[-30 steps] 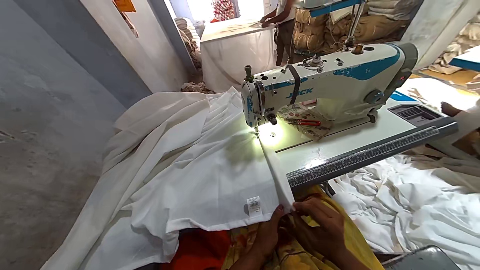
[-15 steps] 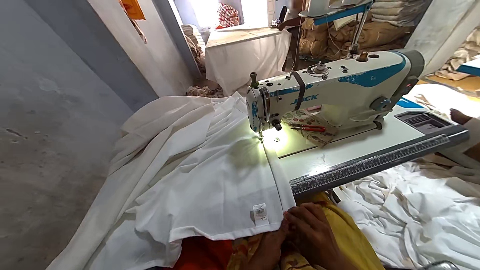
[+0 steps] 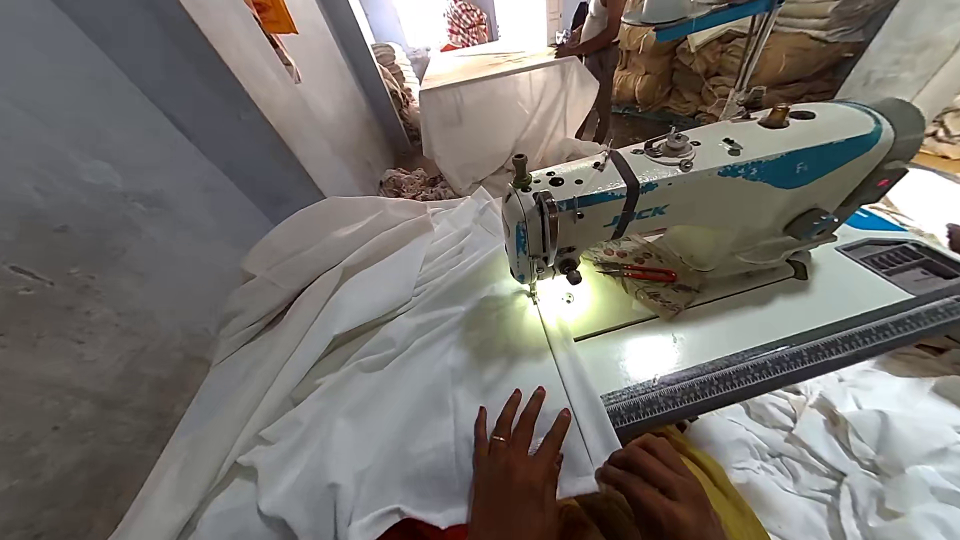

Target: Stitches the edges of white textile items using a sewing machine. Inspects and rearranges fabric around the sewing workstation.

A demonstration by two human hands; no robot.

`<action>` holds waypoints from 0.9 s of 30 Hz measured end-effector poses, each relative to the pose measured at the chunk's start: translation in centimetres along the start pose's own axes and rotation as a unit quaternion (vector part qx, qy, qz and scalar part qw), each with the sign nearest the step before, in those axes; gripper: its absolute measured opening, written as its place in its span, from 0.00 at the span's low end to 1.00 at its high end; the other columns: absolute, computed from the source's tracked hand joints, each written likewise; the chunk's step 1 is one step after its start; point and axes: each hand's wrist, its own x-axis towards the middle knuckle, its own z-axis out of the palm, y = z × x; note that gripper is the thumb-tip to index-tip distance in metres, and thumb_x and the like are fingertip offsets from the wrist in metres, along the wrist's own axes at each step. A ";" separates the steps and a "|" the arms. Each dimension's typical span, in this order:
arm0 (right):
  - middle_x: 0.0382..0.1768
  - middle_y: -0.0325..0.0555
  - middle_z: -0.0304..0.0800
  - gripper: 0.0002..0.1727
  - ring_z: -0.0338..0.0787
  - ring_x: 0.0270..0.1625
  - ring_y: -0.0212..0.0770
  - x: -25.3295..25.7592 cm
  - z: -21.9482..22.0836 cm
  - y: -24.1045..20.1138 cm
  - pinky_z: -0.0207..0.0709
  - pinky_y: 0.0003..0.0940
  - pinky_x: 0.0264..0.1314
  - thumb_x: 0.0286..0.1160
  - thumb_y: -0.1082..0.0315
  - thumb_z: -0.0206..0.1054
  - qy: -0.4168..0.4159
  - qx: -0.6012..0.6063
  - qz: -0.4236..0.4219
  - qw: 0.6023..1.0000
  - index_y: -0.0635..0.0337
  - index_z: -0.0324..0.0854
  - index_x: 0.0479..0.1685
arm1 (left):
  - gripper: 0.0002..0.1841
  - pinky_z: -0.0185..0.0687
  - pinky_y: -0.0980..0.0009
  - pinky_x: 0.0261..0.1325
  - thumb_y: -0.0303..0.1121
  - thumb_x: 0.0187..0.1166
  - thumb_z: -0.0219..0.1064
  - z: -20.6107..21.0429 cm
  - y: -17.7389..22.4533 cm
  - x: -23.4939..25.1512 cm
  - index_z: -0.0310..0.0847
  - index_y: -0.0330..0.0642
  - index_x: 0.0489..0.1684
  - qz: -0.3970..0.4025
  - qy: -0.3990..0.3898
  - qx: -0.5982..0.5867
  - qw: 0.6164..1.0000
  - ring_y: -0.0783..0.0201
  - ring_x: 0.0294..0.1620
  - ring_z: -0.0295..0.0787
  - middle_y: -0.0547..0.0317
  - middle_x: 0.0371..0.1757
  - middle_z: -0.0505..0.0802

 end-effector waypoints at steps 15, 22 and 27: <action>0.47 0.42 0.89 0.12 0.85 0.55 0.40 4.0 2.6 3.6 0.80 0.29 0.60 0.85 0.63 0.61 0.032 -0.043 -0.024 0.998 0.47 0.90 0.55 | 0.29 0.70 0.33 0.75 0.47 0.76 0.68 0.2 -1.2 1.7 0.81 0.43 0.75 0.124 -0.015 -0.005 0.992 0.49 0.80 0.79 0.52 0.77 0.85; 0.41 0.37 0.91 0.08 0.85 0.53 0.33 4.0 3.0 2.3 0.78 0.22 0.59 0.81 0.63 0.66 0.078 0.014 0.038 0.996 0.47 0.93 0.40 | 0.36 0.58 0.25 0.77 0.52 0.70 0.69 -0.1 0.6 0.4 0.79 0.39 0.77 0.075 -0.040 0.007 0.996 0.44 0.85 0.73 0.51 0.80 0.83; 0.46 0.39 0.93 0.11 0.87 0.55 0.38 5.1 3.0 2.3 0.80 0.30 0.56 0.83 0.65 0.62 0.038 -0.049 0.031 0.998 0.48 0.92 0.47 | 0.46 0.50 0.17 0.77 0.60 0.60 0.76 -0.9 -1.2 2.1 0.75 0.44 0.82 0.064 -0.089 -0.034 0.993 0.40 0.89 0.64 0.52 0.83 0.80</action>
